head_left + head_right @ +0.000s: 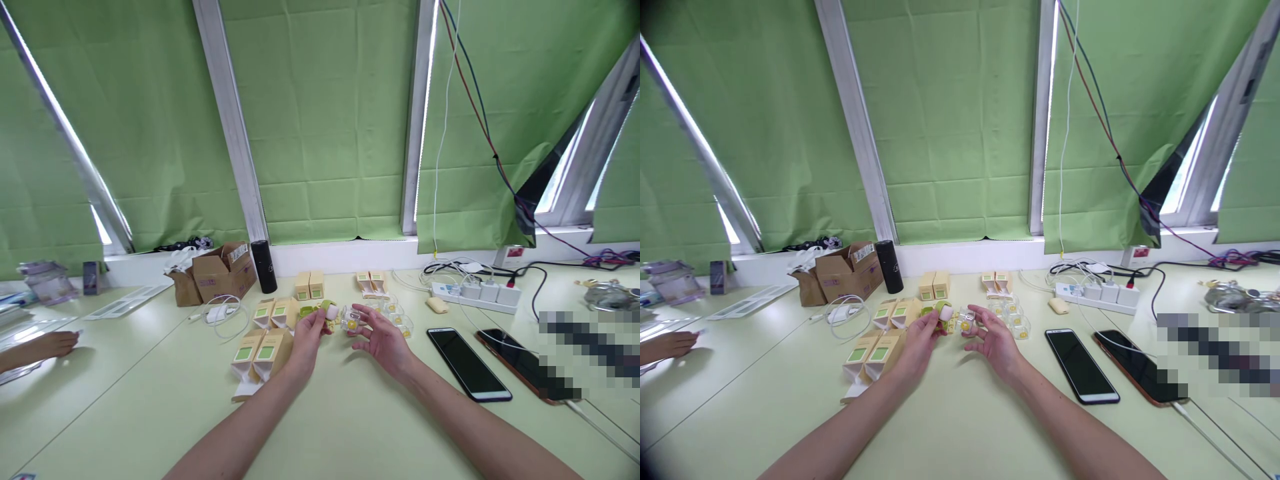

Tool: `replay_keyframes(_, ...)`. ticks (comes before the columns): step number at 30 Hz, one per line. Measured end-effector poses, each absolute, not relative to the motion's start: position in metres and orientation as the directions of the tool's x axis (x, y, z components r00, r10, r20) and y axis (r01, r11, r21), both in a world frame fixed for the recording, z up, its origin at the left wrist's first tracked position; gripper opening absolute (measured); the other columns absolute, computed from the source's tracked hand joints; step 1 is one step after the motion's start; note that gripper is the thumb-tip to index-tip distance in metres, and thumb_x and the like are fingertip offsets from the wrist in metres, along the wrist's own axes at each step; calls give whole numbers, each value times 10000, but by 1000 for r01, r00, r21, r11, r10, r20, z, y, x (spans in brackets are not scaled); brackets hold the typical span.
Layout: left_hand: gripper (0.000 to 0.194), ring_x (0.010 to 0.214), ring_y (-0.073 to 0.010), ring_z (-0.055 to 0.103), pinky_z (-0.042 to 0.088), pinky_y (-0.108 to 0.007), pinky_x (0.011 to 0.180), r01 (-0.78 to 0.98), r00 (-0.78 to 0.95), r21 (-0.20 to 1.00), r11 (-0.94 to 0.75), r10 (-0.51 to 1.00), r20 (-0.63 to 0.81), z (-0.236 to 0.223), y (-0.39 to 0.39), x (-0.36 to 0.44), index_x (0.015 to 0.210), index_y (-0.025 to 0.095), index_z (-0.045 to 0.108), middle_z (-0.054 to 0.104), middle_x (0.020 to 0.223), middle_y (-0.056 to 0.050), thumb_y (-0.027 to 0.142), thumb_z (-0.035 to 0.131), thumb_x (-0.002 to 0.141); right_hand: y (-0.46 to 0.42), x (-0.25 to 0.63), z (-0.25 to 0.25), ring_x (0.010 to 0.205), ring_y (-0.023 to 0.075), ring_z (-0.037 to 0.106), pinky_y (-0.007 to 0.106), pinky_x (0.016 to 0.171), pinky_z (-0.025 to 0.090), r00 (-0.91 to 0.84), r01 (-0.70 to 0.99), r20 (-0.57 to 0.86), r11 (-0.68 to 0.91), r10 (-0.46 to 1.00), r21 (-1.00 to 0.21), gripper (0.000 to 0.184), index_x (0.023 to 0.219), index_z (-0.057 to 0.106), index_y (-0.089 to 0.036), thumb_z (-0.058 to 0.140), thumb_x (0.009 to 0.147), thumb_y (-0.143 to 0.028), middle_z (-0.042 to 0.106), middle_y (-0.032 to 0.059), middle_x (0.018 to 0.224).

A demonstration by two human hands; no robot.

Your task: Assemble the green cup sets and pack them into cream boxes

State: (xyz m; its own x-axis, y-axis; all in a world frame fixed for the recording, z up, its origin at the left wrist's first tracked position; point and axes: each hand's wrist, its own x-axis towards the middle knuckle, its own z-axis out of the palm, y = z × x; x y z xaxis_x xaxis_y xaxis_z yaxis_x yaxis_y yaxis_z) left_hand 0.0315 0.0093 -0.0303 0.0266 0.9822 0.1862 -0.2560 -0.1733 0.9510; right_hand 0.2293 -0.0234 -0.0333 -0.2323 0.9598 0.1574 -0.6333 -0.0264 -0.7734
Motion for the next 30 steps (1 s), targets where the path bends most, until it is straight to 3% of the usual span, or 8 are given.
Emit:
replay_keyframes(8,582,742,-170,567,475,-284,710,-189,35,963,-193,978,203,-28,5,33,879,158,761,703,860,-53,717,803,723,-27,226,-33,942,247,733,374,709,640,-274,-643,180,-41,945,-765,419,1236,718,-249,779,881,-464,664,71,1188)
replay_keyframes(30,490,693,-191,576,470,-288,661,-89,44,957,-275,959,280,-16,-4,39,786,199,765,708,795,-51,687,793,742,-28,225,-32,961,276,752,430,810,593,-316,-669,216,-55,924,-742,409,1217,696,-251,783,878,-462,687,77,1209)
